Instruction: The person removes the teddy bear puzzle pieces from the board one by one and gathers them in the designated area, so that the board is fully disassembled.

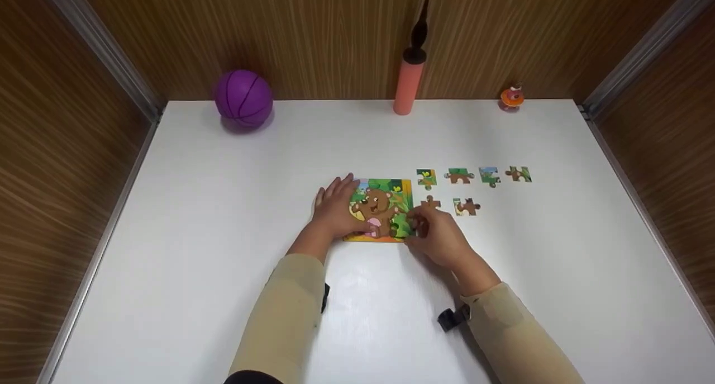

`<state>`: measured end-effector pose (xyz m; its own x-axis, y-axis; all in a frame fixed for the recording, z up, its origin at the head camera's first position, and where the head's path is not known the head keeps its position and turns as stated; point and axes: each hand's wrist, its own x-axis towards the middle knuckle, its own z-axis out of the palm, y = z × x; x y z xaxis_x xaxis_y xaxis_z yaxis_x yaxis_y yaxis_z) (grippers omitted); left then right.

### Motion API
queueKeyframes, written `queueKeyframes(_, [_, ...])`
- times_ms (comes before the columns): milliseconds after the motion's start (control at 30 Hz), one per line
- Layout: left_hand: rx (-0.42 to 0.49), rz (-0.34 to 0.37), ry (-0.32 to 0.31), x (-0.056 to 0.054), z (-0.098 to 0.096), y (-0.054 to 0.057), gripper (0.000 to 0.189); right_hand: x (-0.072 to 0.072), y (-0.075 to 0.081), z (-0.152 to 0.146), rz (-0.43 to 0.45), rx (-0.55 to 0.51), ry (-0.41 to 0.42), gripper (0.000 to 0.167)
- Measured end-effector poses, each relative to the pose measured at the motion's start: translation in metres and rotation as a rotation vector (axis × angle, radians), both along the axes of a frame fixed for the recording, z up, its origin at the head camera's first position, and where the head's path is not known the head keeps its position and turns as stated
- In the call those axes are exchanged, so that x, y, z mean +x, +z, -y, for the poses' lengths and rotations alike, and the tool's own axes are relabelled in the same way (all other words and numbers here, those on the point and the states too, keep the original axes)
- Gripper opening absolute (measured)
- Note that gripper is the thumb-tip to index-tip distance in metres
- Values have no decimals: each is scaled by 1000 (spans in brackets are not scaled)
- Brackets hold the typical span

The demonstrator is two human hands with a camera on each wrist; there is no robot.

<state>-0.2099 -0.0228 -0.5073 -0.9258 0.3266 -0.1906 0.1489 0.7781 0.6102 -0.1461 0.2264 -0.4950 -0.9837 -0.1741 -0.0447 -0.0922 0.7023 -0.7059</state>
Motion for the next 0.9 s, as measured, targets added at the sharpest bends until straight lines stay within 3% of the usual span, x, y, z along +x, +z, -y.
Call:
queueKeyframes(467, [14, -6, 1, 0, 0, -1, 118, 0, -4, -32, -164, -106, 59, 41])
queueKeyframes(900, [5, -5, -8, -1, 0, -4, 118, 6, -7, -85, -173, -80, -60, 44])
